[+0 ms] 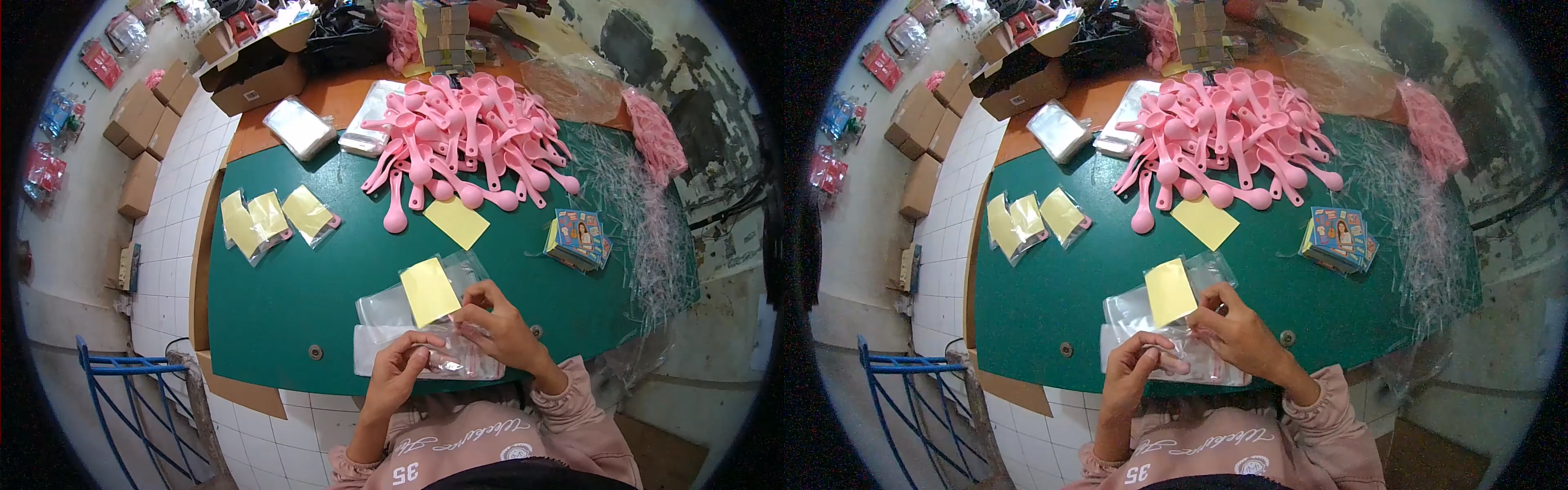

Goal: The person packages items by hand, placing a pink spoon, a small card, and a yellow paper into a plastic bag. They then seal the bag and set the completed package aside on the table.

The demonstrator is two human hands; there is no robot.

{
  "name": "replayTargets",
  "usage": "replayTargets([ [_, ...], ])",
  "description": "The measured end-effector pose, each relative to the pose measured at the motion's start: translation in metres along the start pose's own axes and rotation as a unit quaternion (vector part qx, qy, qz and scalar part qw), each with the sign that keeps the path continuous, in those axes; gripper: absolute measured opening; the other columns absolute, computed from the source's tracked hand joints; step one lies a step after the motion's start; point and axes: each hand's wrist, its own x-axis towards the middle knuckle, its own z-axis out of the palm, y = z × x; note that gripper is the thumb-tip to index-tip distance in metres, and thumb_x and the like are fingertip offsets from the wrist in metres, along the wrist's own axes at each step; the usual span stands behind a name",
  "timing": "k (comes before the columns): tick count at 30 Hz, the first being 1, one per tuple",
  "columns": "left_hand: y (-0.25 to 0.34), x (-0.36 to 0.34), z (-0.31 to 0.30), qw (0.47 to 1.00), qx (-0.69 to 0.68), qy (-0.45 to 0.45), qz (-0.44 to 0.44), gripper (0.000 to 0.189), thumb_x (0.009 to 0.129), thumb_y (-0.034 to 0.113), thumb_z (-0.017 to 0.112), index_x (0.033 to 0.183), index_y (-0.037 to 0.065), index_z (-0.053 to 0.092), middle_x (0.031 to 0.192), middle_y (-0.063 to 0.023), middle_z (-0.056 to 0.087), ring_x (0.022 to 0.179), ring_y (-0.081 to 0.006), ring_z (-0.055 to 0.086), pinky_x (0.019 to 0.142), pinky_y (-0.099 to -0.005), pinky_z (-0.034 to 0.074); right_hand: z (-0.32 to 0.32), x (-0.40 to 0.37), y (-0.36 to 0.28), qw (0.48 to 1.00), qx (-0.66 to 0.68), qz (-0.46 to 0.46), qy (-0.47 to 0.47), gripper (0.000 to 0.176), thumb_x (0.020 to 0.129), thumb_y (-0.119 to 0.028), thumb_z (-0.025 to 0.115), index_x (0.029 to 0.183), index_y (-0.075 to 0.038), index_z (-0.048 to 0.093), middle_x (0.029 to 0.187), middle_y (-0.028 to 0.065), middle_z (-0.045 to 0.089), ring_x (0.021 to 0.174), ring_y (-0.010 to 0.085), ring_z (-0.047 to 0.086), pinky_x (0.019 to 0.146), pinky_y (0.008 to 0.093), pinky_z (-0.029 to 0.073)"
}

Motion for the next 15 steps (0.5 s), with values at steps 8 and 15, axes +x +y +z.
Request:
replayTargets([
  [8,0.009,-0.001,-0.002,0.933,0.359,-0.005,0.033,0.016,0.078,0.003,0.062,0.092,0.001,0.055,0.088,-0.0060,0.058,0.083,-0.0091,0.056,0.063,-0.0234,0.048,-0.006,-0.009,0.002,0.987,0.145,0.071,-0.020,0.019,0.066,-0.001,0.071,0.081,-0.003,0.060,0.094,0.0087,0.047,0.083,0.0185,0.053,0.072,0.0286,0.046],
  [15,0.007,-0.002,0.002,0.947,0.307,0.092,0.021,0.017,0.077,0.004,0.064,0.092,0.002,0.057,0.094,-0.0077,0.056,0.083,-0.0157,0.058,0.066,-0.0244,0.051,0.003,-0.021,0.009,0.911,0.339,0.234,-0.023,0.012,0.076,-0.009,0.068,0.086,-0.005,0.064,0.107,0.0074,0.044,0.092,0.0208,0.054,0.076,0.0281,0.047],
])
